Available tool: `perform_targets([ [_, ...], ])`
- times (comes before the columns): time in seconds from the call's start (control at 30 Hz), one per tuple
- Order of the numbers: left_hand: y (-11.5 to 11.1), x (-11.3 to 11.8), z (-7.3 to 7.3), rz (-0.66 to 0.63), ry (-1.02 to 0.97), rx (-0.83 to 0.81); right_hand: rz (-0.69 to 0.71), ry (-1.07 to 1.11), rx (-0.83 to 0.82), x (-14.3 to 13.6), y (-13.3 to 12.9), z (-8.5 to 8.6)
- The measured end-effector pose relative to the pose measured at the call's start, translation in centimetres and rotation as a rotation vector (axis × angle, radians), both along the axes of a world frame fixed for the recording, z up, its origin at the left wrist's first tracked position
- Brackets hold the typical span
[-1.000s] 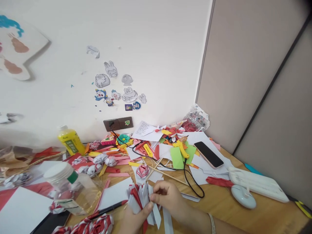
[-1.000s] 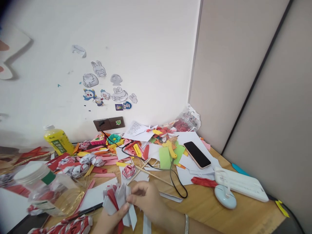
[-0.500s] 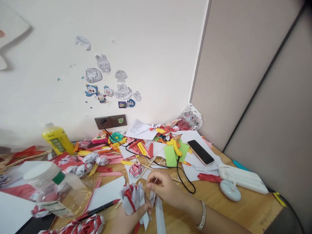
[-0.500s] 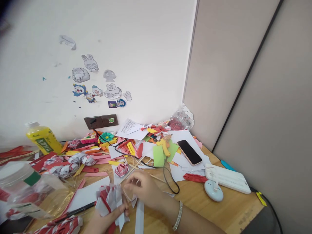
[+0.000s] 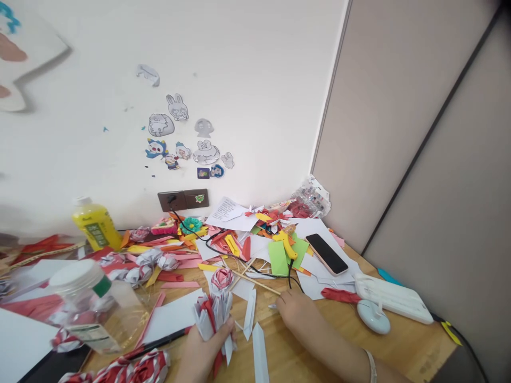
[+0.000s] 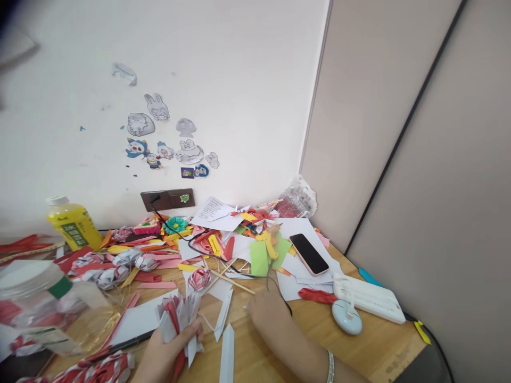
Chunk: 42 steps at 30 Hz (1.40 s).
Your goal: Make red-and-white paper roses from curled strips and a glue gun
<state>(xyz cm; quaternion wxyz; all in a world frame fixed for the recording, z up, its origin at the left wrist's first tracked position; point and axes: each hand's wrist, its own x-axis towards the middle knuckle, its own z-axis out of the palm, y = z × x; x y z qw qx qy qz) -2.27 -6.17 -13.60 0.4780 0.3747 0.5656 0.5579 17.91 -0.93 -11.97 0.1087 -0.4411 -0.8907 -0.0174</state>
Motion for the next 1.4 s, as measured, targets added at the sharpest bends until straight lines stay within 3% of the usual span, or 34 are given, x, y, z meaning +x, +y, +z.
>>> perform_targets([
  [0.13,0.1,0.1,0.2,0.004,-0.014,0.049,0.01,0.29,-0.182,-1.9,0.1,2.3],
  [0.3,0.3,-0.3,-0.1,0.034,-0.068,0.094,0.108,0.938,-0.69,-5.8,-0.5,3.0],
  [0.6,0.3,0.0,0.1,0.007,-0.158,0.115,0.127,1.16,-0.645,-7.1,-0.5,2.2],
  [0.77,0.3,-0.3,0.4,-0.043,-0.125,0.085,0.068,1.237,-0.857,-7.5,-0.7,1.5],
  [0.9,0.2,-0.3,1.3,-0.078,-0.109,0.062,0.058,1.174,-0.737,-7.5,-0.6,1.2],
  [1.03,0.2,-0.4,2.2,-0.085,-0.091,0.031,0.067,0.906,-0.496,-5.4,-0.2,2.5],
  [1.07,0.2,-0.4,2.3,-0.078,-0.087,0.019,0.131,0.798,-0.461,-4.6,-0.1,2.8],
  [1.17,0.2,-0.5,2.3,-0.029,-0.088,-0.017,0.541,0.271,-0.319,-2.1,-0.1,2.9],
  [1.2,0.2,-0.5,2.3,-0.014,-0.09,-0.027,0.621,0.153,-0.268,-1.5,-0.2,2.6],
  [1.4,0.2,-0.4,1.6,0.043,-0.077,-0.048,0.652,0.005,-0.022,-0.5,-1.1,1.0],
])
